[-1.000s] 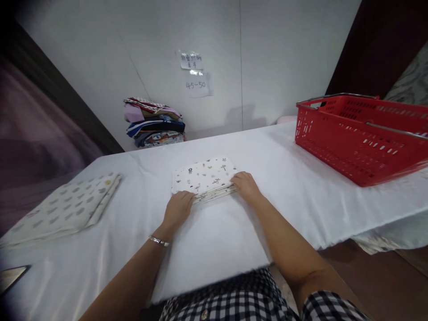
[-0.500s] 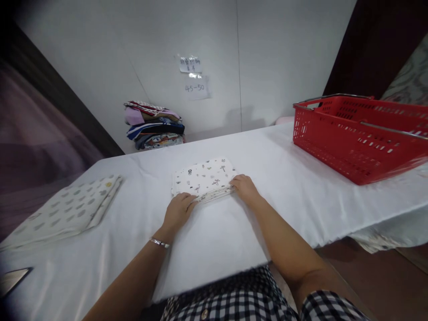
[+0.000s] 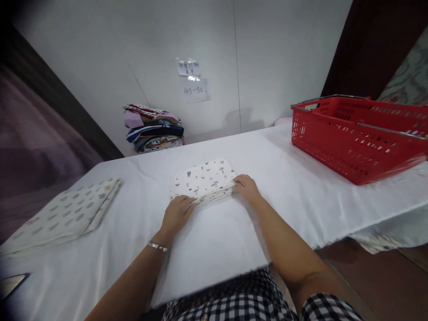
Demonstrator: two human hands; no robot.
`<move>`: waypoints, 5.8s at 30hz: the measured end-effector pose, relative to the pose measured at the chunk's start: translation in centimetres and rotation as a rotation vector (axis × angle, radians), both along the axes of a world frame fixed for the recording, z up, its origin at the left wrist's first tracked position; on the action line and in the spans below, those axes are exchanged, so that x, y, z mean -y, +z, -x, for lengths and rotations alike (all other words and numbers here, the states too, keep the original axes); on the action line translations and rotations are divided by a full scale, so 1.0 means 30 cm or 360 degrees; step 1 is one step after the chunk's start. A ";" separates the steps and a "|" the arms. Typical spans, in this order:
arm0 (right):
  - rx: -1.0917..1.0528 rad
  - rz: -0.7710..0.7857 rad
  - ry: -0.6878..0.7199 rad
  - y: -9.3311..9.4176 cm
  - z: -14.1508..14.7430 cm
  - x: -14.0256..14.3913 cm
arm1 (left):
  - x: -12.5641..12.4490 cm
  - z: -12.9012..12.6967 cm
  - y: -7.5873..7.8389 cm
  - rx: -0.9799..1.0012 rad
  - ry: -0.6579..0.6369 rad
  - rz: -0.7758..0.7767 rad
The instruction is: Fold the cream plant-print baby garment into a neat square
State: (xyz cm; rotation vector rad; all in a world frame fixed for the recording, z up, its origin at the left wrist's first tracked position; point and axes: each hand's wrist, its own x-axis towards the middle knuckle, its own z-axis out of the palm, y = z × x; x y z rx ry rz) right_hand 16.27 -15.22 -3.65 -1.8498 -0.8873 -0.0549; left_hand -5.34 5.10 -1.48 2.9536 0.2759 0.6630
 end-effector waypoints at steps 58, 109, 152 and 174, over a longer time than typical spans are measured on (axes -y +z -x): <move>0.0230 0.1113 -0.0038 0.116 -0.032 0.065 | 0.332 -0.456 0.034 -0.0196 -0.0257 -0.0015; 0.0064 0.0864 0.0017 0.084 -0.050 0.067 | 0.286 -0.484 0.036 -0.0201 -0.0322 0.0243; -0.0168 0.0536 0.0164 0.056 -0.064 0.059 | 0.303 -0.495 0.050 -0.0298 -0.0169 0.0358; -0.0345 0.0280 0.0120 0.012 -0.088 0.052 | 0.270 -0.452 0.052 -0.0330 -0.0282 0.0196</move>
